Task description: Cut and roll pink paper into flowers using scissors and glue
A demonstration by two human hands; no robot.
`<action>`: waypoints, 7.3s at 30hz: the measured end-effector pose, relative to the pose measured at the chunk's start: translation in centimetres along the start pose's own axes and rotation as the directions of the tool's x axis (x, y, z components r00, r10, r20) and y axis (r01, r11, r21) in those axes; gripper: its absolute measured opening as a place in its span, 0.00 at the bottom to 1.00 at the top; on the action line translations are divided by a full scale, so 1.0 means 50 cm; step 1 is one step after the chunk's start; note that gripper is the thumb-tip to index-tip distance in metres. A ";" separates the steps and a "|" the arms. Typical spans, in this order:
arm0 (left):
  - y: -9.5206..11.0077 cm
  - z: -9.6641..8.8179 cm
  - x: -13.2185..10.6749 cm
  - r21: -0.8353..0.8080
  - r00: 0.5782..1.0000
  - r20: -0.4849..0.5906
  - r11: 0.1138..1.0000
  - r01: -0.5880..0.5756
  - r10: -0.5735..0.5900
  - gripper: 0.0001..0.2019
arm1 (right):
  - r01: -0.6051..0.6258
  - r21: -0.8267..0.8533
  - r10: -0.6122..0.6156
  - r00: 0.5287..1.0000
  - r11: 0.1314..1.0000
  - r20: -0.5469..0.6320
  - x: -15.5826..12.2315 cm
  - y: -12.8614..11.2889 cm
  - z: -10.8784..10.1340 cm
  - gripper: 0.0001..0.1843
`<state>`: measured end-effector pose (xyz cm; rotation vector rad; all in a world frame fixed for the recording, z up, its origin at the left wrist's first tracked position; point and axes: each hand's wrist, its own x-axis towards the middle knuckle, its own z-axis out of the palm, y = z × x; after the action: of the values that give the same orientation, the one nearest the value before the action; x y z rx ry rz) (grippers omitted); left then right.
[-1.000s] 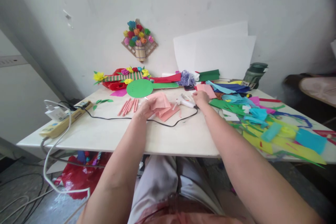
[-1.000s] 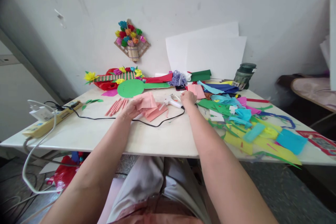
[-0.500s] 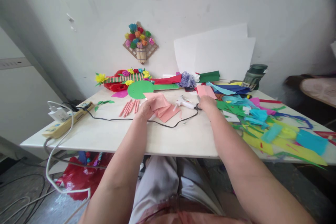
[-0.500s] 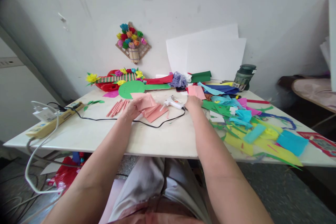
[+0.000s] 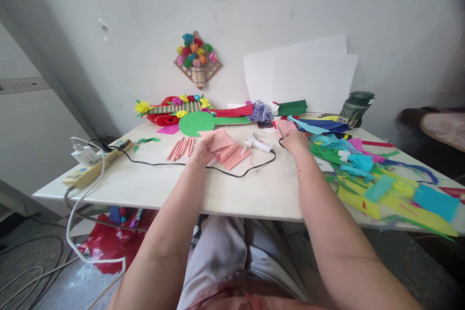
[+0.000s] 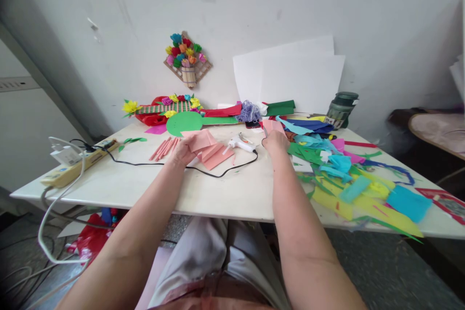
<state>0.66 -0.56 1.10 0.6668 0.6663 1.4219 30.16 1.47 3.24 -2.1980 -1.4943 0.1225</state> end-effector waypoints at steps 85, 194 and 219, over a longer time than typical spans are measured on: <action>0.001 0.012 -0.004 -0.182 0.996 -0.064 0.981 -0.074 0.063 0.11 | -0.177 0.797 -0.662 0.470 0.577 0.584 -0.133 -0.116 0.048 0.16; -0.015 0.005 0.015 -0.163 0.974 -0.170 0.971 -0.177 0.149 0.05 | -0.071 0.853 -0.675 0.579 0.518 0.458 -0.146 -0.132 0.076 0.15; -0.009 0.008 0.007 -0.177 0.973 -0.211 0.975 -0.132 0.094 0.04 | -0.050 0.827 -0.723 0.458 0.560 0.517 -0.125 -0.102 0.060 0.19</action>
<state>1.27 -0.25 1.05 0.4188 0.6481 1.6516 22.32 -1.65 1.63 -0.9694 -1.8447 1.5717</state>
